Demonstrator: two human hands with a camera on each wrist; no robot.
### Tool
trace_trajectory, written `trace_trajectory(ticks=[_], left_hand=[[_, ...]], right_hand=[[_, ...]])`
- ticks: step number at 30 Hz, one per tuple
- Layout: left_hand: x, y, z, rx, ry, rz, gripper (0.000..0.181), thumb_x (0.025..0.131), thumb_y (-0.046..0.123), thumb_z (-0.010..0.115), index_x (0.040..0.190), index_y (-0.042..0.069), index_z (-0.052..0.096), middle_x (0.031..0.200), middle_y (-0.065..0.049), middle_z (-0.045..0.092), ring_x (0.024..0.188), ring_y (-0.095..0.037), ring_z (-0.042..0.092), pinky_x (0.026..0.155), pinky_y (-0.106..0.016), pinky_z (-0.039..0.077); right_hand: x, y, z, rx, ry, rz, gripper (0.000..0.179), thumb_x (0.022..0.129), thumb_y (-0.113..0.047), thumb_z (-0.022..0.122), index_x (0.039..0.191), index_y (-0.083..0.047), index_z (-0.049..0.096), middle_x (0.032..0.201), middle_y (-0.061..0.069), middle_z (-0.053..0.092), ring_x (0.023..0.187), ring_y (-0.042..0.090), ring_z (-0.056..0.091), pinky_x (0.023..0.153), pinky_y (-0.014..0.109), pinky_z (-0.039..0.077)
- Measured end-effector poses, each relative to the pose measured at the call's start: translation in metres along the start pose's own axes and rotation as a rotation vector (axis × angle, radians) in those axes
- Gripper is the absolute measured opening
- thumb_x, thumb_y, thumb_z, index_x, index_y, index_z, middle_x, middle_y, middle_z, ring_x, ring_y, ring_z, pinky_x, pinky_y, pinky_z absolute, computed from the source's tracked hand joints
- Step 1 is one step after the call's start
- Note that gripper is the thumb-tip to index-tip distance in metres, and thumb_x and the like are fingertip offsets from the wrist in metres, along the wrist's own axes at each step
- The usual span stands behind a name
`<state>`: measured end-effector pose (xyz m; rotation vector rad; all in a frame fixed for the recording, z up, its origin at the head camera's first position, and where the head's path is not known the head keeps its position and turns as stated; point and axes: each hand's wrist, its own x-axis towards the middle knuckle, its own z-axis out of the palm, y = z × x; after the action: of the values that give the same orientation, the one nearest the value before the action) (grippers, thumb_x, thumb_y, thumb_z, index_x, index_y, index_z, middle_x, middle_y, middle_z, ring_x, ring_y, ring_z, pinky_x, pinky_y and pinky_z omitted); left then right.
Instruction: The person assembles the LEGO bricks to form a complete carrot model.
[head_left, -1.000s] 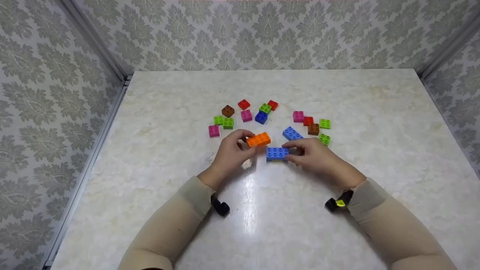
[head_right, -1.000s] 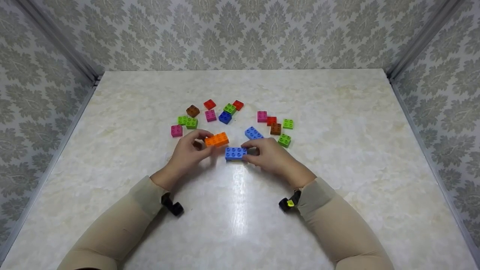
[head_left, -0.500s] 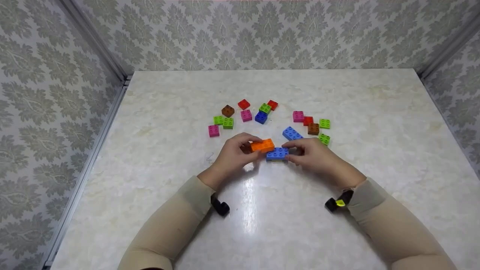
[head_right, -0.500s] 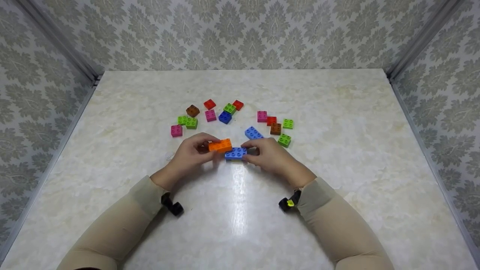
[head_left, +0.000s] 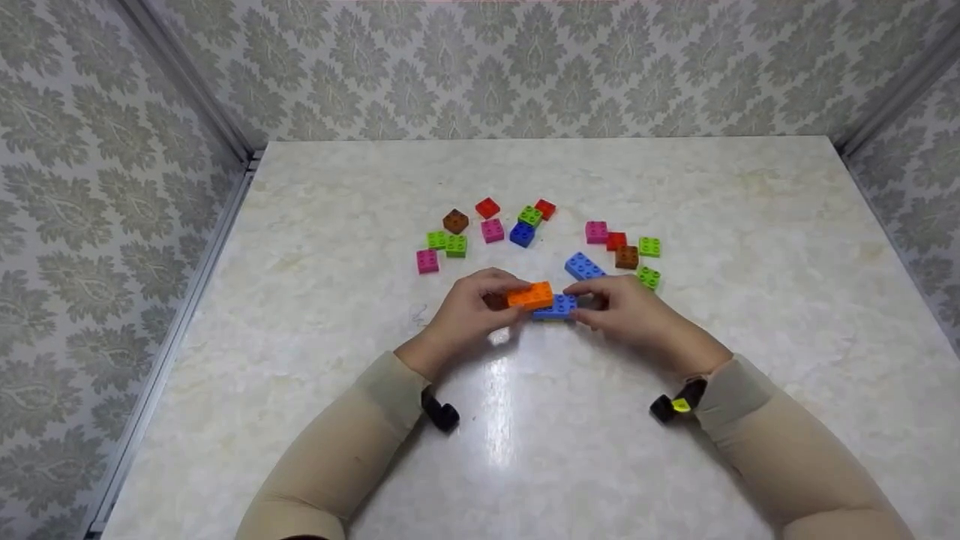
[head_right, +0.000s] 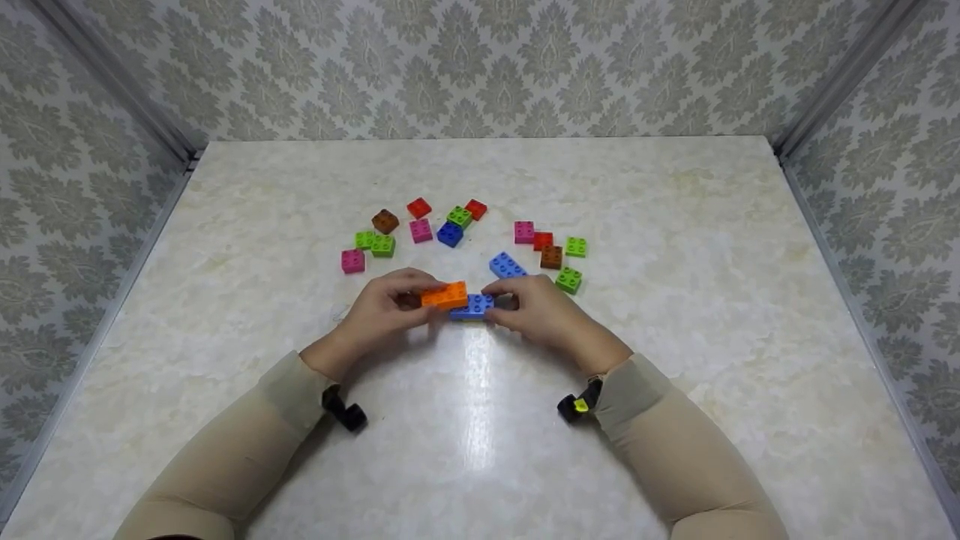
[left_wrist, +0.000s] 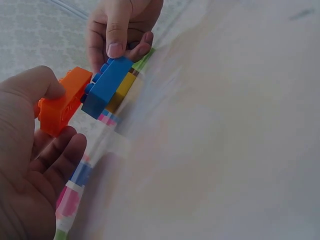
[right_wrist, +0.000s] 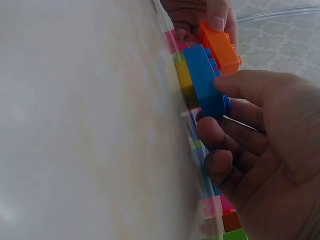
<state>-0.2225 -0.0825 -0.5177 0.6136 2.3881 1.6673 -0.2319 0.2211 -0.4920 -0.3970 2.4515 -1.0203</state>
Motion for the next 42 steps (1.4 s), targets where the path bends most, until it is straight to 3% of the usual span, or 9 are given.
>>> trace_trajectory(ticks=[9,15,26,38,42], left_hand=[[0.0002,0.0008,-0.0005,0.028,-0.040,0.000,0.039,0.101,0.010,0.081,0.139,0.018,0.083,0.137,-0.006,0.074,0.108,-0.020,0.068,0.098,-0.029,0.059],[0.0006,0.0008,-0.0004,0.038,-0.056,0.009,0.041,0.100,0.008,0.080,0.139,0.020,0.082,0.140,-0.007,0.073,0.107,-0.020,0.066,0.094,-0.027,0.057],[0.0008,0.0051,0.0044,0.091,-0.074,-0.007,0.035,0.107,0.022,0.081,0.142,0.023,0.080,0.138,-0.001,0.074,0.109,-0.018,0.068,0.101,-0.032,0.060],[-0.0006,0.0084,0.0045,0.090,-0.066,-0.028,0.034,0.108,0.016,0.077,0.141,0.023,0.081,0.139,0.001,0.071,0.116,-0.018,0.066,0.105,-0.034,0.058],[-0.0003,0.0097,0.0039,0.084,-0.066,-0.023,0.033,0.108,0.014,0.077,0.140,0.019,0.081,0.138,-0.002,0.071,0.113,-0.019,0.066,0.102,-0.031,0.057]], right_hand=[[-0.0009,-0.0013,-0.0007,0.002,-0.012,0.014,0.043,0.108,-0.038,0.078,0.151,-0.033,0.073,0.117,0.004,0.075,0.100,0.027,0.065,0.081,0.031,0.060],[-0.0010,-0.0005,-0.0005,-0.016,0.008,-0.048,0.043,0.108,-0.034,0.078,0.151,-0.028,0.073,0.109,0.004,0.076,0.090,0.024,0.068,0.075,0.028,0.058],[-0.0004,0.0001,0.0002,-0.013,0.001,-0.028,0.043,0.109,-0.033,0.078,0.152,-0.029,0.073,0.109,0.004,0.076,0.088,0.024,0.069,0.075,0.029,0.060],[-0.0003,0.0010,-0.0001,-0.021,-0.002,-0.006,0.043,0.109,-0.036,0.077,0.152,-0.032,0.072,0.113,0.005,0.074,0.095,0.026,0.066,0.078,0.030,0.060],[-0.0010,0.0024,-0.0001,-0.027,0.015,-0.033,0.043,0.109,-0.035,0.078,0.151,-0.030,0.073,0.110,0.006,0.072,0.094,0.026,0.064,0.076,0.028,0.056]])
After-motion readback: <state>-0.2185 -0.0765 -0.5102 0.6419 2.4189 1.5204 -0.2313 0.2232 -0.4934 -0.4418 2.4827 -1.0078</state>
